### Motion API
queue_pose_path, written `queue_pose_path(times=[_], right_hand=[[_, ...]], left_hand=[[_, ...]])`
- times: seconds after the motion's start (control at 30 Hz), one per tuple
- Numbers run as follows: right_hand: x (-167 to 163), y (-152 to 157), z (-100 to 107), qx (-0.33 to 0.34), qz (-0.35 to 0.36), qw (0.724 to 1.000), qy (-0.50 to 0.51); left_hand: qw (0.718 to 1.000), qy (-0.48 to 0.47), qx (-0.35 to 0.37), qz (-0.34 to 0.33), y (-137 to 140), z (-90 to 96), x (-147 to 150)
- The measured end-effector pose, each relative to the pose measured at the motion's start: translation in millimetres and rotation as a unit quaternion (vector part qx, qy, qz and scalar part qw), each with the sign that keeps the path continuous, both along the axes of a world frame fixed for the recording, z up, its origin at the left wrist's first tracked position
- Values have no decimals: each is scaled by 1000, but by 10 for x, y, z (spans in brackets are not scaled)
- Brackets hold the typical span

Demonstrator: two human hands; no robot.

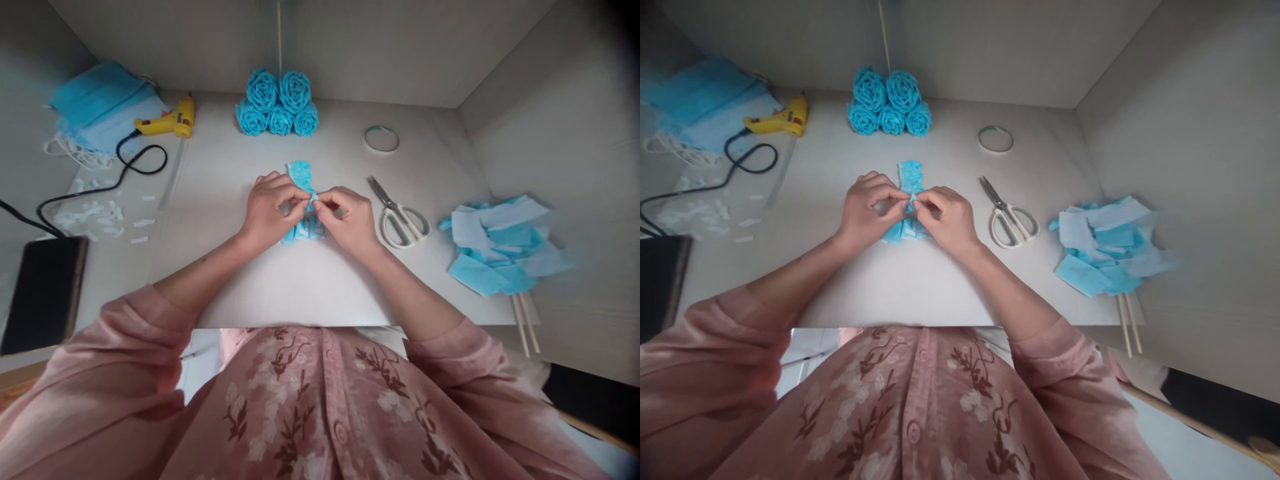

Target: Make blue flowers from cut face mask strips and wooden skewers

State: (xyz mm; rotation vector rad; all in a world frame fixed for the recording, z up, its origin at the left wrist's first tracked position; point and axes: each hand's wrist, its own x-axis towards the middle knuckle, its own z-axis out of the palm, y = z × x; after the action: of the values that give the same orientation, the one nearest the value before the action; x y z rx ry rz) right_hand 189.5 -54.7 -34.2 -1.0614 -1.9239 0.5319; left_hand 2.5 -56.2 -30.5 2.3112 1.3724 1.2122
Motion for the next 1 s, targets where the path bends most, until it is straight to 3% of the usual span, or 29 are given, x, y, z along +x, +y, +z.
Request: queue_pose_path(times=[0.83, 1.0], right_hand=[[-3, -6, 37, -65, 9, 995, 69], [-7, -7, 25, -63, 9, 995, 76]], left_hand=[[1000, 1, 28, 5, 10, -11, -28], [998, 42, 46, 2, 3, -1, -34]])
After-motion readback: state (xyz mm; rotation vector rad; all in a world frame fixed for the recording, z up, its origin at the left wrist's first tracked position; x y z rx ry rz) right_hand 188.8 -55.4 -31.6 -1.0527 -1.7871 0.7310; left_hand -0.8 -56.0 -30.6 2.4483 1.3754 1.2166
